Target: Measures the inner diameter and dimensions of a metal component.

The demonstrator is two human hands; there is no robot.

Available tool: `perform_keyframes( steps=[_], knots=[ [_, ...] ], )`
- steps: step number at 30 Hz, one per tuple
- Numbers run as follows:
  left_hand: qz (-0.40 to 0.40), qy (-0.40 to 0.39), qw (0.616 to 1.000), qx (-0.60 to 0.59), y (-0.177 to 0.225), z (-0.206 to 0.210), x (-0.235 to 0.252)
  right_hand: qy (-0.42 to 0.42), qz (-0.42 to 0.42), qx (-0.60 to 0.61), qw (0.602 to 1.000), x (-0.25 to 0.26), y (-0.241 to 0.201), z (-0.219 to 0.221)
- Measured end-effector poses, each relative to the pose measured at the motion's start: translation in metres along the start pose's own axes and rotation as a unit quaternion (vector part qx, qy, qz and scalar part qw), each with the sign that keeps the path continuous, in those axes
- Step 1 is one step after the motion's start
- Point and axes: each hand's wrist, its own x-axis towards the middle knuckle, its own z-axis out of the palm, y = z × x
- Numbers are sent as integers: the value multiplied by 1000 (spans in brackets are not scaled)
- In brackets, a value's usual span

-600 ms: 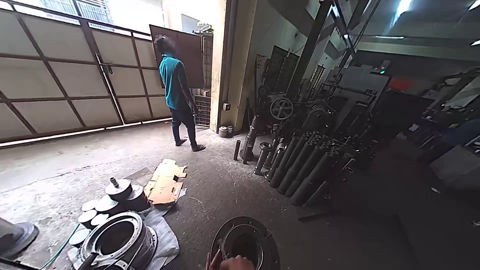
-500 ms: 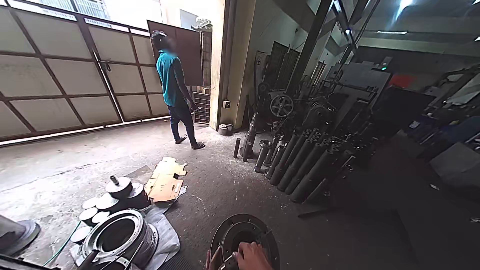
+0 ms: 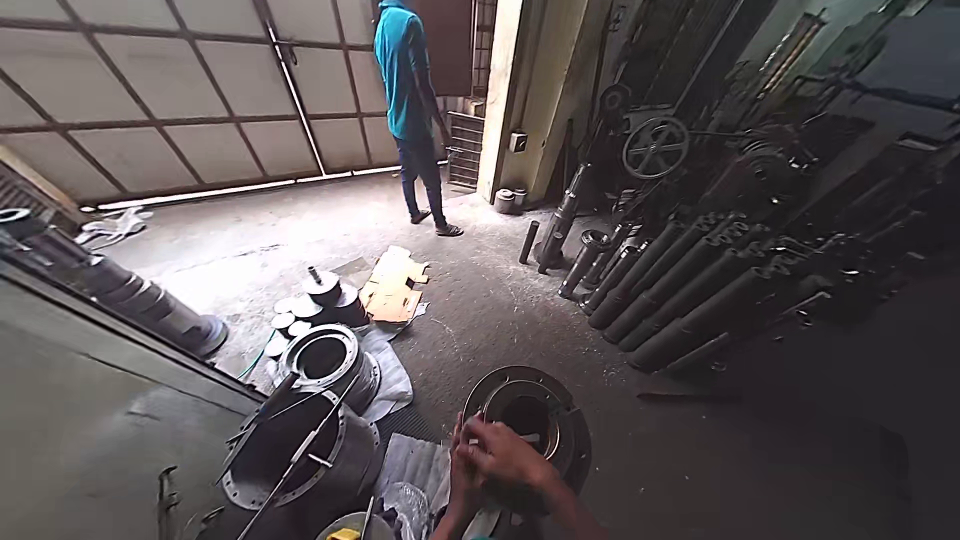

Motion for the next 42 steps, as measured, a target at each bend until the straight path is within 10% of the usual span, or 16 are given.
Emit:
perform_keyframes(
  steps=[3,6,11,16,21,26,31,35,37,40,42],
  knots=[
    [28,-5,1000,-1,4,0,6,-76,133,-97,983,-27,-11,-12],
    [91,-8,995,29,1,1,8,19,245,-136,960,-25,2,-32],
    [1,-7,1000,-12,8,2,6,-98,-34,-39,994,-11,-5,-10],
    [69,-8,998,7,1,2,7,-30,247,-159,955,-23,-7,-35],
    [18,-1,1000,-11,6,2,7,-57,42,-50,996,-7,-6,-15],
    [66,-6,998,6,2,1,8,-13,226,-139,964,-21,-1,-38],
    [-6,2,998,-57,8,4,7,-97,-56,14,994,-11,0,-16],
    [42,-4,999,7,2,1,6,-45,158,-129,978,-23,11,-31],
    [47,2,999,7,5,2,9,37,119,-116,985,-8,10,-32],
    [0,7,999,-31,10,3,9,-91,-95,-6,991,-2,9,-22],
    [11,-3,1000,-21,7,0,8,-199,-74,-33,977,-16,18,-26]
  ],
)
